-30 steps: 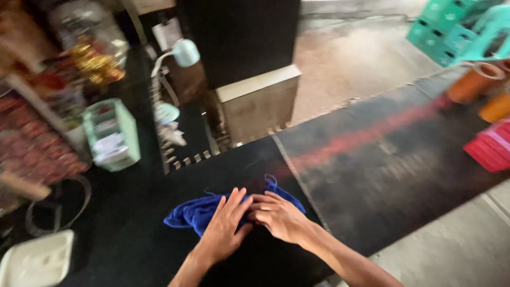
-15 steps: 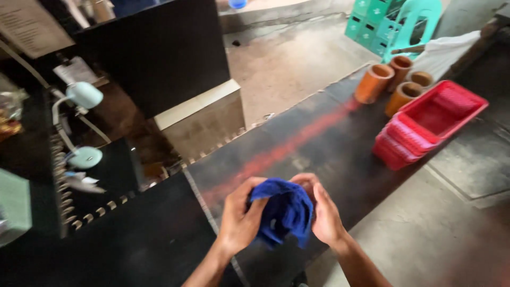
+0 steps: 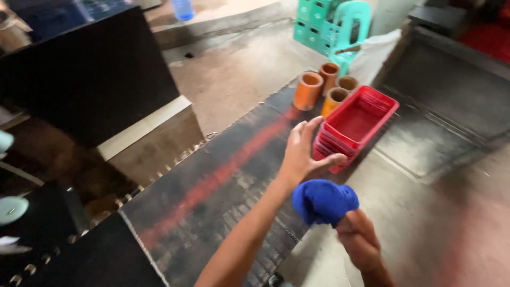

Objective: Cleaning the bar counter surface and wiping down various plastic storage containers and organizers using a damp cloth.

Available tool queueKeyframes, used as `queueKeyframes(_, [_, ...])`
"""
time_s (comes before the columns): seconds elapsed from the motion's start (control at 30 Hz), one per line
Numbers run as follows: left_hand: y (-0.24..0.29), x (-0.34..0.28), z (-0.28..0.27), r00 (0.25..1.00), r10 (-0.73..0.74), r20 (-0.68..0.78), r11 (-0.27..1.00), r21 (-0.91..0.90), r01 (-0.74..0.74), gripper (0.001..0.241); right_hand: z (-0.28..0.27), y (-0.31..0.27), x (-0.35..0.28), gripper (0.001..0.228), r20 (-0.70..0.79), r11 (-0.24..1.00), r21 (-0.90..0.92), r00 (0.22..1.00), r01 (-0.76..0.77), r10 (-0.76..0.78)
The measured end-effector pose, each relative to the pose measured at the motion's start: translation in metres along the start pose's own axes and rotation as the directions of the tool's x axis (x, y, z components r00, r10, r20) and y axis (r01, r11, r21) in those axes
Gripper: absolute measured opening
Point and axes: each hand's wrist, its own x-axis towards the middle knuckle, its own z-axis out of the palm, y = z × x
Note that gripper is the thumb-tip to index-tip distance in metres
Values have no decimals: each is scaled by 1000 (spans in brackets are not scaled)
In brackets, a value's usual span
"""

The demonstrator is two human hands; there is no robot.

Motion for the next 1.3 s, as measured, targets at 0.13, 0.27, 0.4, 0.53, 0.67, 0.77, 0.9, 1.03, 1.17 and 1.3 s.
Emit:
queueKeyframes(0.13, [8,15,43,998,57,-35,961,273,-46,113,74,-124,34,32,120,752,-616,972,232,-202])
queueKeyframes(0.27, [-14,10,64,989,115,-98,953,291,-82,98,110,-177,63,24,-120,504,-862,989,-59,-90])
queueKeyframes(0.4, [-7,6,41,994,78,-80,968,245,-56,86,123,-212,111,18,61,610,-684,864,400,-499])
queueKeyframes(0.53, [-16,-19,-15,990,105,-94,942,329,-69,91,135,-227,149,14,88,816,-305,868,490,-488])
queueKeyframes(0.67, [-1,-52,-62,976,151,-156,909,410,-75,89,118,-192,171,16,85,927,-251,960,278,-266])
queueKeyframes(0.77, [8,-69,-78,960,110,-258,894,448,18,82,135,-177,196,20,161,942,-218,962,255,-222])
queueKeyframes(0.9, [11,-89,-82,930,111,-349,957,289,-6,67,154,-168,208,27,232,927,-134,921,350,-314])
queueKeyframes(1.03, [41,-107,-101,884,152,-442,984,-12,-176,62,170,-174,215,26,212,937,-76,924,342,-320])
queueKeyframes(1.17, [81,-149,-133,840,133,-526,960,-141,-240,71,208,-225,222,30,263,910,408,964,-72,-41])
queueKeyframes(1.3, [85,-184,-141,795,99,-598,990,-19,-137,78,274,-267,200,29,542,783,163,609,600,-579])
